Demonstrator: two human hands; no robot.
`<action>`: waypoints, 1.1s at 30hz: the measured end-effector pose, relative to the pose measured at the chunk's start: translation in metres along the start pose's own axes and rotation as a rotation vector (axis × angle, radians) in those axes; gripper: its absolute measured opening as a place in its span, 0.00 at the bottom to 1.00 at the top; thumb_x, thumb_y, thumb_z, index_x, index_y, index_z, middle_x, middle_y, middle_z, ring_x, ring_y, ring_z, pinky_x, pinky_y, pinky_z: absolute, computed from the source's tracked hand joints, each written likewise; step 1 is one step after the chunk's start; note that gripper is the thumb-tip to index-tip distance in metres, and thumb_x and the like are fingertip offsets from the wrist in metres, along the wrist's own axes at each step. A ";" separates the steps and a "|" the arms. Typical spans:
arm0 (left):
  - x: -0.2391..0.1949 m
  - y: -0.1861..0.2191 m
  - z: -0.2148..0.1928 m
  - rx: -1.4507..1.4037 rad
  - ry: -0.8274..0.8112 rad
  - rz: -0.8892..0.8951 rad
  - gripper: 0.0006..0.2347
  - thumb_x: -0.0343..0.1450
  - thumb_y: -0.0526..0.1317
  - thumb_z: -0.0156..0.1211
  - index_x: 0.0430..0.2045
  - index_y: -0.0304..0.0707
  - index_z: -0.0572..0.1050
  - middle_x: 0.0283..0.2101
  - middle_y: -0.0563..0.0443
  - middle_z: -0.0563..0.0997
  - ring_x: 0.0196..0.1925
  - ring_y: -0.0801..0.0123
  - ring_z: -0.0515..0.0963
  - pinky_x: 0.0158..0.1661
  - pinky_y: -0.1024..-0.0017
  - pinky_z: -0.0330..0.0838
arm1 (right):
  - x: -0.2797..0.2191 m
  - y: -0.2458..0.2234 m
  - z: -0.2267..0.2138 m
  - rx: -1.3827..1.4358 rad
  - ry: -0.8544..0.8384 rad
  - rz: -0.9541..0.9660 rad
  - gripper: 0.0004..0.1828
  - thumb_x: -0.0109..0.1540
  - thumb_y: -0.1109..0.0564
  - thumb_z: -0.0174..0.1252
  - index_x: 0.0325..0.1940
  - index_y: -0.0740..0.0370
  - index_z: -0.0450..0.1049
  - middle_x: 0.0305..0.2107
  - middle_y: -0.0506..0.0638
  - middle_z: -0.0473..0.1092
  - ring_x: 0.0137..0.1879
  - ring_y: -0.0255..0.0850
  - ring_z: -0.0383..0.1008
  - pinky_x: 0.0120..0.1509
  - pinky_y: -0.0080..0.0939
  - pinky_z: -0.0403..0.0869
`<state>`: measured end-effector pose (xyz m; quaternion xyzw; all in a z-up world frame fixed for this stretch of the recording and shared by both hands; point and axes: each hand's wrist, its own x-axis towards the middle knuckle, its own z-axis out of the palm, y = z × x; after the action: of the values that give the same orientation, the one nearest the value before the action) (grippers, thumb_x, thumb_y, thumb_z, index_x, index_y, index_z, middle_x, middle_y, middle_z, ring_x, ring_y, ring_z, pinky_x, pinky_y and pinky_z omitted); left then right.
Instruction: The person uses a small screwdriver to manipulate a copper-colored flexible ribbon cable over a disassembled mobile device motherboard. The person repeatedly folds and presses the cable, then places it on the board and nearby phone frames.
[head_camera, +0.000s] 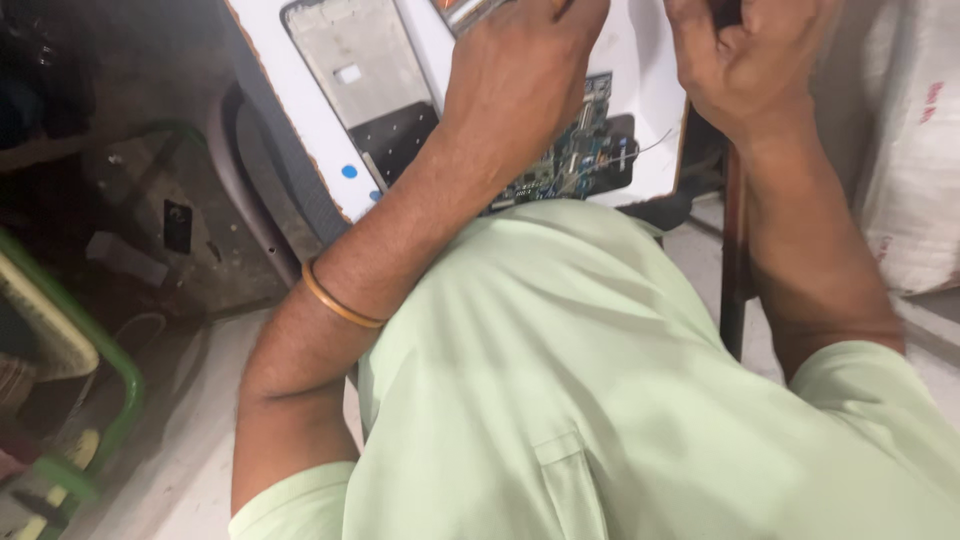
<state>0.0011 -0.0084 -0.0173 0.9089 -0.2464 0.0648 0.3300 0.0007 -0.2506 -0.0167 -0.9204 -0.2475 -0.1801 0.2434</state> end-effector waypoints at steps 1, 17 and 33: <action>-0.001 0.001 -0.004 -0.004 0.016 0.001 0.12 0.67 0.29 0.61 0.44 0.36 0.74 0.40 0.45 0.78 0.37 0.52 0.82 0.34 0.58 0.76 | 0.008 0.000 0.001 -0.005 0.017 -0.027 0.10 0.69 0.59 0.65 0.39 0.65 0.71 0.30 0.54 0.68 0.37 0.51 0.69 0.45 0.49 0.65; 0.009 -0.007 -0.010 -0.069 0.043 0.006 0.06 0.73 0.32 0.58 0.42 0.36 0.78 0.32 0.40 0.79 0.34 0.49 0.80 0.34 0.53 0.71 | 0.015 -0.021 0.005 -0.026 -0.057 -0.108 0.08 0.71 0.59 0.66 0.41 0.65 0.76 0.31 0.53 0.71 0.37 0.49 0.73 0.45 0.45 0.68; 0.009 -0.006 -0.012 -0.139 0.077 -0.028 0.05 0.72 0.31 0.59 0.39 0.35 0.74 0.32 0.38 0.79 0.35 0.45 0.81 0.36 0.51 0.72 | 0.025 -0.021 0.008 0.031 -0.131 0.021 0.09 0.71 0.61 0.68 0.39 0.66 0.76 0.24 0.51 0.69 0.32 0.42 0.71 0.38 0.39 0.67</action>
<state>0.0129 -0.0003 -0.0085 0.8839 -0.2247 0.0780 0.4026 0.0110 -0.2218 -0.0043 -0.9288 -0.2560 -0.1132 0.2429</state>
